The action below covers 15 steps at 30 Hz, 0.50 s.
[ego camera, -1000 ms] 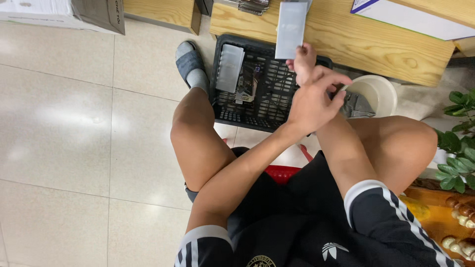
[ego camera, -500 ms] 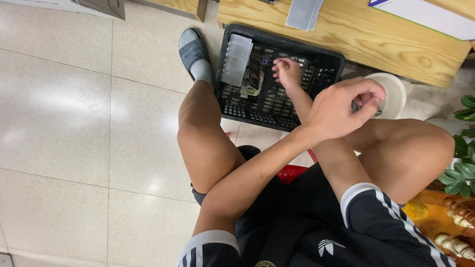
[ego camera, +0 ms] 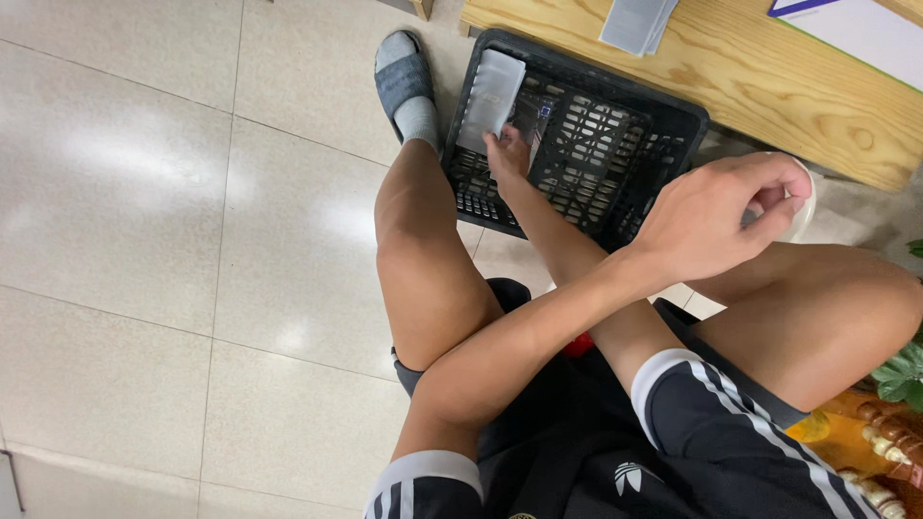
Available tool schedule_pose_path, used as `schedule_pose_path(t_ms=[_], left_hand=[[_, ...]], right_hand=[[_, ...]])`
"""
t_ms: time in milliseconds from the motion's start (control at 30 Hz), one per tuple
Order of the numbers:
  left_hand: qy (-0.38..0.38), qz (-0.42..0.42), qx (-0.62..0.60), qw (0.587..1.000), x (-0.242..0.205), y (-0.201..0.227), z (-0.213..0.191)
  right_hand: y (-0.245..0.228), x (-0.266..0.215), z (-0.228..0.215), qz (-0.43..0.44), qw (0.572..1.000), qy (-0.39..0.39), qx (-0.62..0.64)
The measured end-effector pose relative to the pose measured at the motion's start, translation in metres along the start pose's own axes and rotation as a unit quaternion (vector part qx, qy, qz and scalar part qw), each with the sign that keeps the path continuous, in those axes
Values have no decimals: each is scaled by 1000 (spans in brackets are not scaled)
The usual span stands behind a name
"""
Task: The person wipes packaged phone screen protectors with a cloth, removes them from boxes, and writes in a notebook with a pen.
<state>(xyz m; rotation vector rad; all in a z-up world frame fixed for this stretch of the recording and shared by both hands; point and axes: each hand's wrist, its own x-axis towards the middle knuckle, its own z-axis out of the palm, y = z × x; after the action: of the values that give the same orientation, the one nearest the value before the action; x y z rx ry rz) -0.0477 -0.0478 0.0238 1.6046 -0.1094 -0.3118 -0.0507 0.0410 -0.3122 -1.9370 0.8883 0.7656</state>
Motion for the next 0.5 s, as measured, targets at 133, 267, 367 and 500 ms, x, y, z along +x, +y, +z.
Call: schedule_pose_path(t_ms=[133,267,367,500], left_hand=[[17,-2,-17,1000,1,10,-12],[27,-9,-13,1000,1,11,-5],[8,-15,-4,1000,-1,15,-6],[22,18,25,999,4,6,-4]], right_hand=[[-11,-9,-1,71,989,-15,127],[-15,9,-3,142,979,-4,147],[-7,14,-4,31,998,-46,-14],[-26,-24,-18,-114,992,-31,-53]])
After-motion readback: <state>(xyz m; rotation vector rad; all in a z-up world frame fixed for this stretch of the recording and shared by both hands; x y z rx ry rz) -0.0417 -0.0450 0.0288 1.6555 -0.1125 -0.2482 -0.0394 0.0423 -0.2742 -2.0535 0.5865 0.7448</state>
